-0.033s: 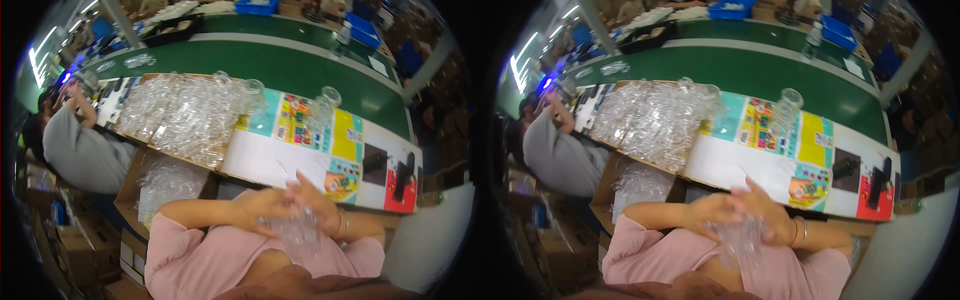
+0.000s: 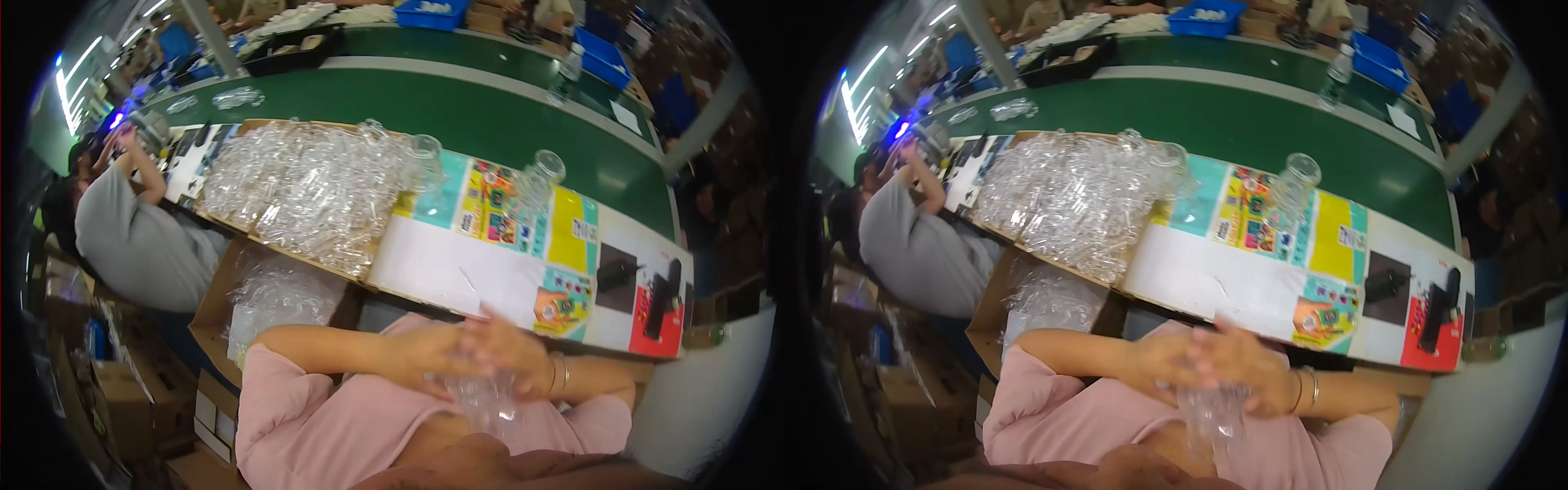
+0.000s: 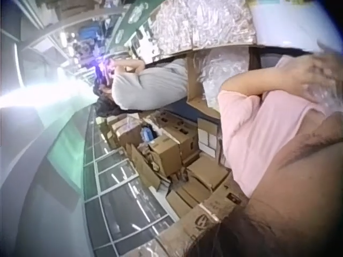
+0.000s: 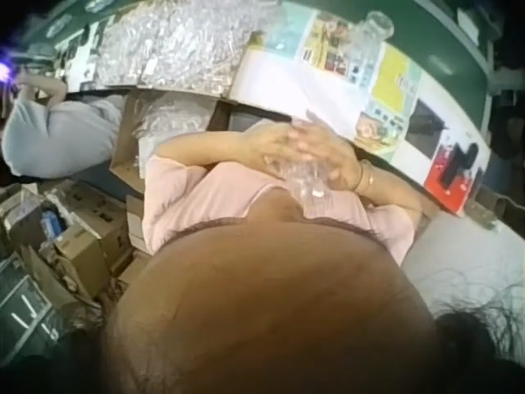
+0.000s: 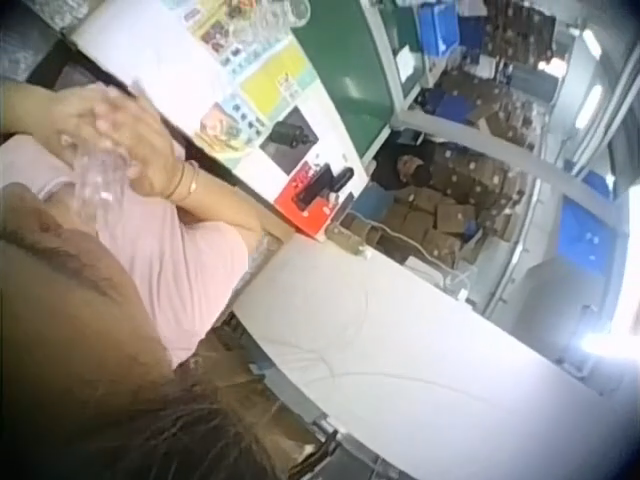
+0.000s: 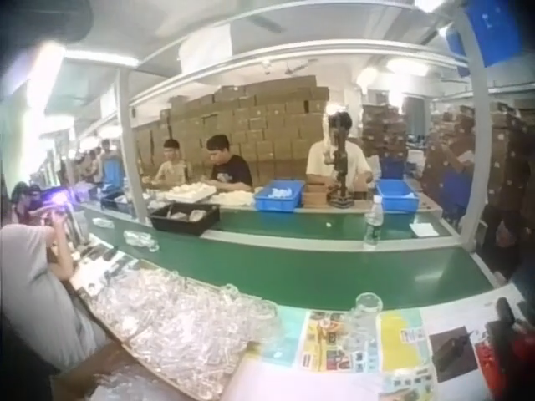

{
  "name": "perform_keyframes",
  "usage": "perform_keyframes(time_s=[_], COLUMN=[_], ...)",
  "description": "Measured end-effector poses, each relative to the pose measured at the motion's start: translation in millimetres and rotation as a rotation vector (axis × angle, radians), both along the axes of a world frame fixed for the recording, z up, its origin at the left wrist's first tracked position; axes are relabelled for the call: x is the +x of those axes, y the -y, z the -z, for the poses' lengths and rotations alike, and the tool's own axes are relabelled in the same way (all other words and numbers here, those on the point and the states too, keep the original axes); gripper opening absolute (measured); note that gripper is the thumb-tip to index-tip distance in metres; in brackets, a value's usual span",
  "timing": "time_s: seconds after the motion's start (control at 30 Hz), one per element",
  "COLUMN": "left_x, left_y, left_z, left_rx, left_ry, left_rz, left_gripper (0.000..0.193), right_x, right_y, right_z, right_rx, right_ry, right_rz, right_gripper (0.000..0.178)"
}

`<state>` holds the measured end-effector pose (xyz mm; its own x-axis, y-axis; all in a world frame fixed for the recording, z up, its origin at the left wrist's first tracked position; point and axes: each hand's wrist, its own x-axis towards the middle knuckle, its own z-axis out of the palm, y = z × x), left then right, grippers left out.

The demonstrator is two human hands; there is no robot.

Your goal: Assembling plastic components onto glass mugs and applying material using a squeeze bottle on an assembly line.

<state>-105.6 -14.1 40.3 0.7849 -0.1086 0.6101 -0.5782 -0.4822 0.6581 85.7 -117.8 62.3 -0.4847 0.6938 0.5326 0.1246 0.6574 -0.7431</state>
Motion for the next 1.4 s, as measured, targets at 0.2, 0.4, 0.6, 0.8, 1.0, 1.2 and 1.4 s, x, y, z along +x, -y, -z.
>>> perform_keyframes(time_s=[0.2, 0.4, 0.6, 0.8, 1.0, 1.2, 1.4], left_x=[-4.5, 1.6, -22.0, 48.7, 132.0, 140.5, 59.9], left_y=[16.8, -18.8, -136.4, -321.1, -398.8, -404.9, -403.2], left_z=[-5.8, -8.7, -34.0, -81.1, 5.6, 34.5, -24.5], left_rx=[0.014, -0.255, -0.104, -0.736, -0.64, 0.028, 0.502], left_ry=[0.061, -0.089, 0.48, 0.026, -0.578, -0.696, -0.536], left_rz=[0.006, -0.184, -0.961, -0.922, -0.967, -1.167, -1.196], left_gripper=[0.054, 0.065, 0.068, 0.063, 0.052, 0.062, 0.049], right_x=[-7.6, 3.3, 8.6, -5.7, -7.1, -17.8, -25.3], right_y=[18.2, -36.2, -71.8, -99.8, -103.8, -114.3, -123.6], right_z=[0.0, -8.7, -26.0, -32.9, -33.9, -35.8, -44.5], right_rx=[-0.005, -0.171, 0.587, 1.12, 1.026, 0.808, 0.646], right_ry=[-0.079, -0.101, 0.003, -0.018, -0.031, -0.215, -0.256], right_rz=[-0.104, 0.086, 0.504, 0.687, 0.762, 0.514, 0.214], right_gripper=[0.058, 0.047, 0.05, 0.038, 0.031, 0.046, 0.027])
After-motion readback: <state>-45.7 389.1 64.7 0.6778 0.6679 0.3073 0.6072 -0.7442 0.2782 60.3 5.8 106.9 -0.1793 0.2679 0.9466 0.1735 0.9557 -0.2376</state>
